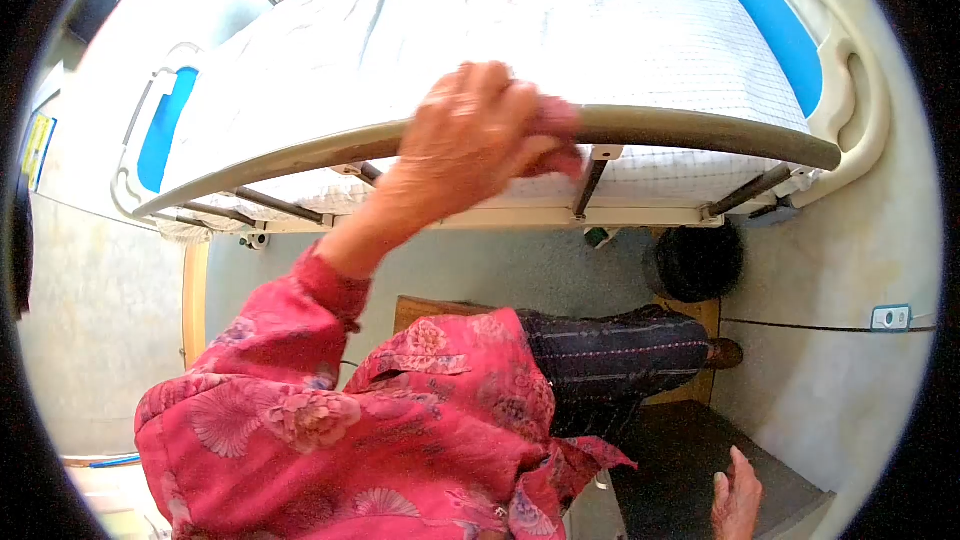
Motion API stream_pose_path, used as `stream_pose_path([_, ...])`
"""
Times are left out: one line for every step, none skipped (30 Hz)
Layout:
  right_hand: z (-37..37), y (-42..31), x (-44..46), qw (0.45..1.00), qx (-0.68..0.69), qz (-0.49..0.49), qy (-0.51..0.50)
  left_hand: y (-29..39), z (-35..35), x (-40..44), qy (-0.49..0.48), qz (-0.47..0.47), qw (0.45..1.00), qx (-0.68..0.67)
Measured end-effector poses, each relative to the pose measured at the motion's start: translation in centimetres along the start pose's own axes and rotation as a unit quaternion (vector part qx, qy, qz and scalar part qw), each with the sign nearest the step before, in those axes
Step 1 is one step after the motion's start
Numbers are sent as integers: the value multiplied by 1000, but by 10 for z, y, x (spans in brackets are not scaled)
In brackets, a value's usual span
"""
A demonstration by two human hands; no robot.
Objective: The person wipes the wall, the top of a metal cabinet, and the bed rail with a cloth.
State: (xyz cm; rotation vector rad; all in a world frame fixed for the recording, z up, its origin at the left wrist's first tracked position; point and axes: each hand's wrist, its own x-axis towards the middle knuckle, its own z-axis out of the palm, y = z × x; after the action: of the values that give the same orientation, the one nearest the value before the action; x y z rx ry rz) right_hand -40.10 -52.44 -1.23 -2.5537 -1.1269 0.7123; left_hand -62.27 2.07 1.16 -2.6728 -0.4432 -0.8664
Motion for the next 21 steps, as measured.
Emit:
stream_pose_path([0, -2, -1, 1000, -2, -2, -3, 16, 10, 15, 3, 2, 1000, -10])
stream_pose_path([0, -2, -2, 1000, -6, 7, -4, 33, 17, 32, 22, -8, 1000, -21])
stream_pose_path([0, -3, 0, 1000, -10, 16, -5, 52, 18, 48, 24, -18, 999, -14])
stream_pose_path([-3, -1, 5, 1000, -13, 11, -9, 69, 24, 65, -15, -5, 999, 28])
stream_pose_path([-7, 1, 10, 996, -74, 7, -41, 84, 32, 79, -4, 10, 1000, 25])
stream_pose_path([-9, 3, 13, 988, -135, 4, -70, 102, 39, 98, -35, -11, 999, 11])
stream_pose_path([-10, 1, 14, 988, -137, 2, -72, 115, 46, 115, -63, 0, 998, -18])
stream_pose_path([-9, 0, 12, 991, -120, -12, -57, 127, 52, 133, -80, 12, 994, -79])
stream_pose_path([-9, -1, 10, 993, -103, -25, -42, 147, 84, 150, -36, 3, 996, -82])
stream_pose_path([-2, 5, 6, 993, -104, -24, -45, 160, 106, 164, -38, 1, 996, -84])
stream_pose_path([8, 16, 0, 998, -64, 7, 5, 172, 127, 177, -26, 5, 994, -103])
stream_pose_path([13, 19, -5, 997, -24, 39, 54, 172, 117, 176, -14, 9, 992, -124])
stream_pose_path([11, 23, -8, 997, -26, 43, 52, 172, 98, 168, 23, -8, 995, -97])
stream_pose_path([10, 26, -8, 998, -35, 20, 42, 171, 97, 160, 22, -8, 995, -101])
stream_pose_path([7, 25, -7, 999, -43, -3, 32, 170, 100, 153, 55, -1, 993, -105])
stream_pose_path([6, 18, -7, 999, -42, -1, 33, 167, 99, 147, 90, 7, 990, -107])
stream_pose_path([3, 9, -9, 999, -26, 44, 8, 162, 87, 139, 64, 2, 997, -36])
stream_pose_path([2, 4, -11, 996, -9, 89, -18, 148, 78, 127, 63, 3, 997, -36])
stream_pose_path([1, 8, -12, 996, -8, 91, -19, 129, 70, 114, 53, 31, 995, -73])
stream_pose_path([-1, 11, -11, 997, -33, 70, -26, 109, 64, 101, 43, 59, 991, -111])
stream_pose_path([1, 20, -14, 997, -56, 50, -33, 90, 63, 85, 62, 87, 989, -98])
